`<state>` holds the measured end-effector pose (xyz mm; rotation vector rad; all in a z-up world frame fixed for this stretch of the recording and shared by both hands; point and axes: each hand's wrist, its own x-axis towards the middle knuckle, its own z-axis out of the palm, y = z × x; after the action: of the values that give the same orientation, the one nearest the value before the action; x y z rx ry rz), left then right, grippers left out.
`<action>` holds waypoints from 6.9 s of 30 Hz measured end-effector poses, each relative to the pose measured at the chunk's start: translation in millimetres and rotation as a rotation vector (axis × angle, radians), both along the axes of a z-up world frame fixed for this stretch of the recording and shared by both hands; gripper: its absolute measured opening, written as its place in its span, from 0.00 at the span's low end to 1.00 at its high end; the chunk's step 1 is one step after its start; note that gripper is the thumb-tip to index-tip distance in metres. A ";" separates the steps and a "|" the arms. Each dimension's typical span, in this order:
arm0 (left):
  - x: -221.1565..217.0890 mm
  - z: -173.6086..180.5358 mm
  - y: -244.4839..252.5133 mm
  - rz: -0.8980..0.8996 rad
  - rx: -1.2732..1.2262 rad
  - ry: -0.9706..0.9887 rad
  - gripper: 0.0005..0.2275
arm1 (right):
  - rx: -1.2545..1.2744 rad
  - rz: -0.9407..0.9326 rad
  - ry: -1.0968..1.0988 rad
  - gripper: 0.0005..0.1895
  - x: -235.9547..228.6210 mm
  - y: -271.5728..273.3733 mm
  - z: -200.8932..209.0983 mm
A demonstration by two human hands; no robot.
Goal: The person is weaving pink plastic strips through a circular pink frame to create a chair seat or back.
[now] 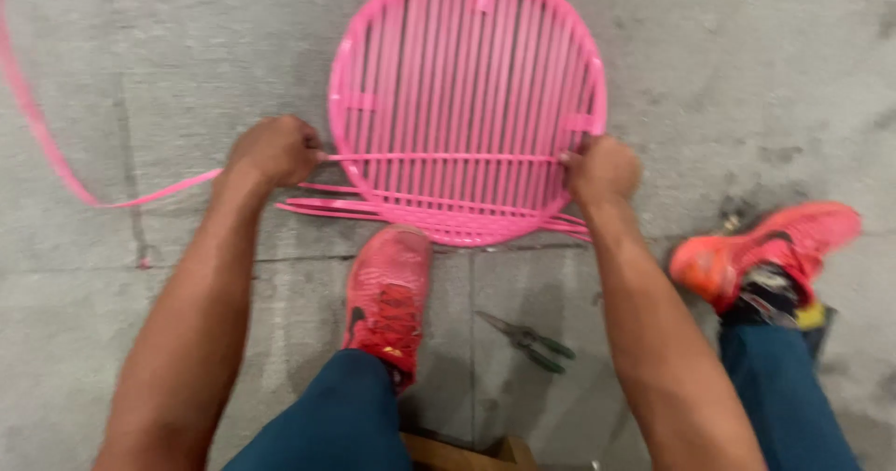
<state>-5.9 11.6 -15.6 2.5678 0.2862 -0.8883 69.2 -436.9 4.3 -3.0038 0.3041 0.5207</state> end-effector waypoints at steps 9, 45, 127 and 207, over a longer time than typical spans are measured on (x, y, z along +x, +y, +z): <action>0.4 6.8 -22.2 0.000 -0.057 -0.111 0.11 | 0.165 0.136 0.123 0.17 16.0 -54.7 -38.8; -13.4 40.8 -268.3 -0.568 -0.344 -0.665 0.39 | 0.492 0.649 -0.139 0.21 -65.9 -48.5 33.5; -33.9 -5.4 -276.7 -0.428 -0.548 -0.704 0.18 | 0.508 0.670 -0.260 0.25 -103.9 -15.2 19.0; -38.6 16.7 -59.1 -0.379 -0.354 -0.299 0.12 | 0.463 0.543 0.047 0.27 -113.7 172.8 16.4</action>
<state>-44.5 -47.6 1.1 2.4033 -0.4204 -0.5931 -44.5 -264.1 20.7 -2.5887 -0.5703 0.5954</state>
